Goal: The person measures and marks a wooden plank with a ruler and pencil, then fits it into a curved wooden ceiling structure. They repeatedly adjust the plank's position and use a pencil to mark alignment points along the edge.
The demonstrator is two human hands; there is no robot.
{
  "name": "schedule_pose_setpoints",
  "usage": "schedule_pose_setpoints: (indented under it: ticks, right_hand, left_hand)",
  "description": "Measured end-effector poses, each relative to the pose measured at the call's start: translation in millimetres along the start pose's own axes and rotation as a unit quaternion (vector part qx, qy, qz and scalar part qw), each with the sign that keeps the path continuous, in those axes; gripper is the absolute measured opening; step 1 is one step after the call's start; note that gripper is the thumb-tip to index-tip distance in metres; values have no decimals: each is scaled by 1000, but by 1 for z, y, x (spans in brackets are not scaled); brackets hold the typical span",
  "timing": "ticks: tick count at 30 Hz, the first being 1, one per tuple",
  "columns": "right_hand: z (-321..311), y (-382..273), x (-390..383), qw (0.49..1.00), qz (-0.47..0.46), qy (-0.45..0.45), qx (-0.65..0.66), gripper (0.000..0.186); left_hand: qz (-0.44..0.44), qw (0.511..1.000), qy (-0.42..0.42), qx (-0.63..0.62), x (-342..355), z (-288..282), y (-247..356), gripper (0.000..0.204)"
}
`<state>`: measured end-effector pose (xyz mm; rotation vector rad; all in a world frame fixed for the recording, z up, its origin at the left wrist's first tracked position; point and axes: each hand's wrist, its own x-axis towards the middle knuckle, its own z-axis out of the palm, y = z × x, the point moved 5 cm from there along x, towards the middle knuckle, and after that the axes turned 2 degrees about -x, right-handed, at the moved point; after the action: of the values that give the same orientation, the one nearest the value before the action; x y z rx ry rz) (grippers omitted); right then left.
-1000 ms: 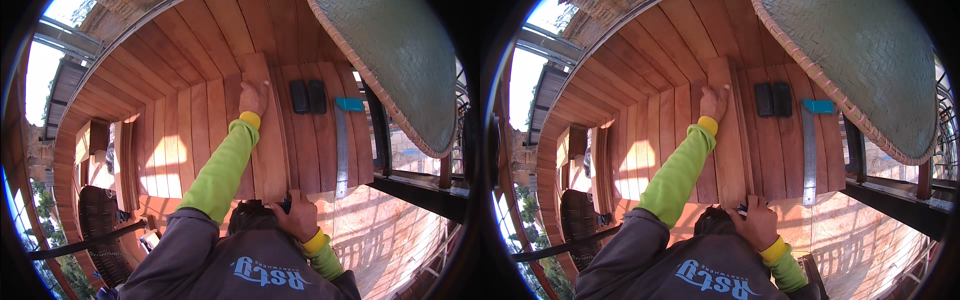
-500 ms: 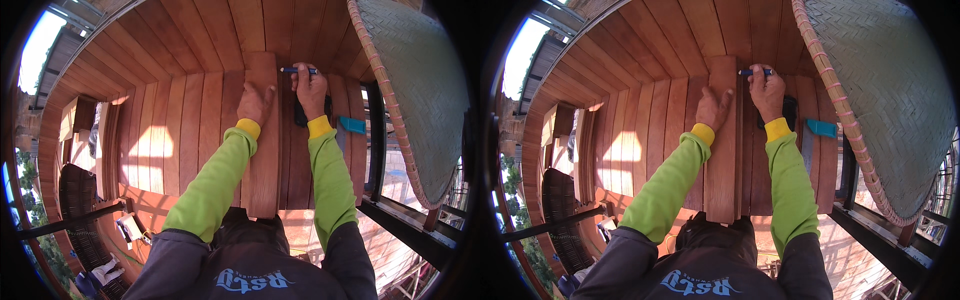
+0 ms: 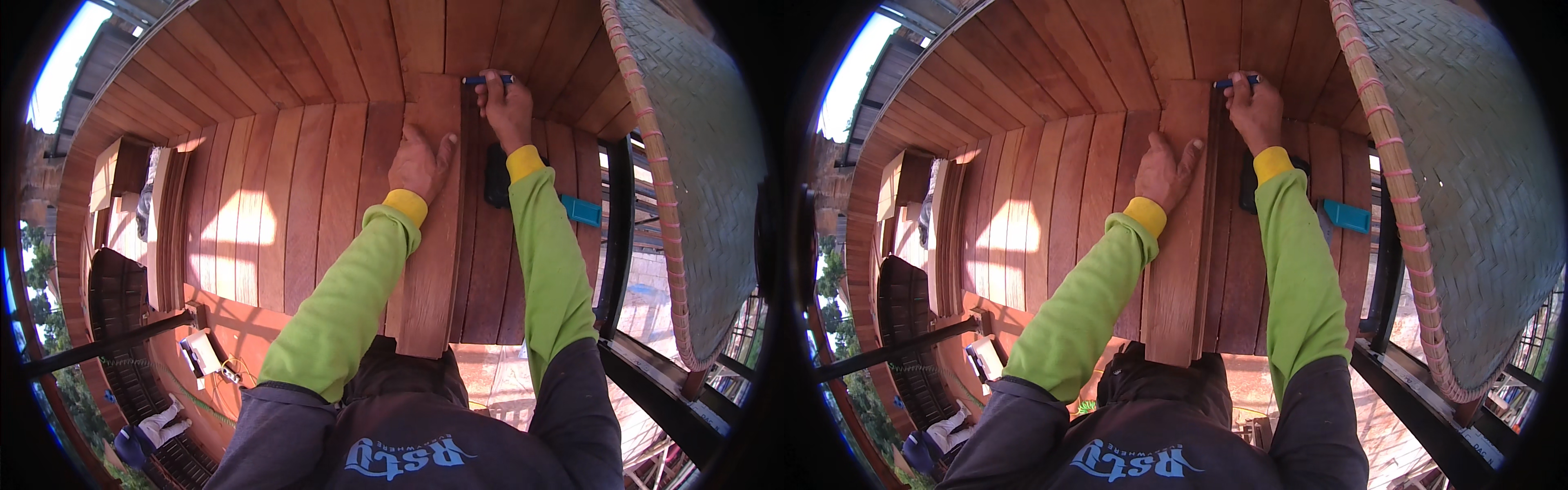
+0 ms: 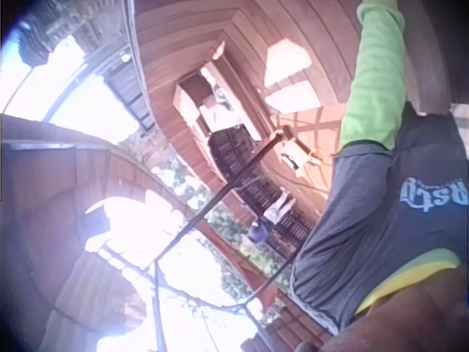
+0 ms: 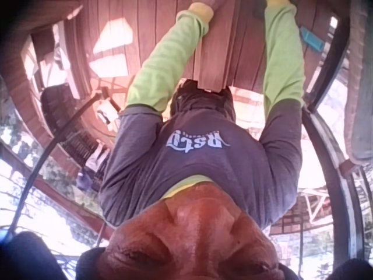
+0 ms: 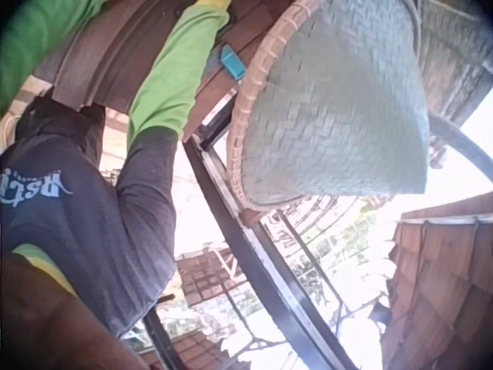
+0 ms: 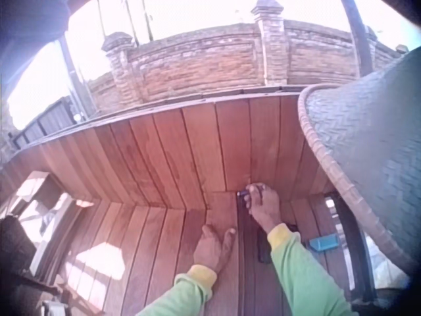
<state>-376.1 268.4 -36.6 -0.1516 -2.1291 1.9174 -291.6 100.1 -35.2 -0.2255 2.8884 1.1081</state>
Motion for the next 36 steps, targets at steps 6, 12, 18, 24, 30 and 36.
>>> schedule_pose_setpoints:
  ticks: [6,12,18,24,30,36]
  right_hand:
    - [3,2,17,999,24,-10,-34,26]
    - [-7,-10,-1,993,-39,-19,-110,27]
    - [-22,-49,-124,992,-17,-48,-118,22]
    - [-35,-68,-193,986,-34,-95,-132,11]
    - [-11,-52,-72,979,-105,-44,-167,24]
    - [2,-25,13,969,-123,-8,-213,27]
  left_hand:
    - [37,998,27,-36,1,1,-4,61]
    - [42,998,27,-25,0,2,1,60]
    - [-3,1000,-13,-10,0,0,0,60]
    - [3,1000,13,1,-1,1,-2,58]
    - [23,999,25,-20,-2,-3,2,66]
    - [24,999,21,-14,-1,1,0,64]
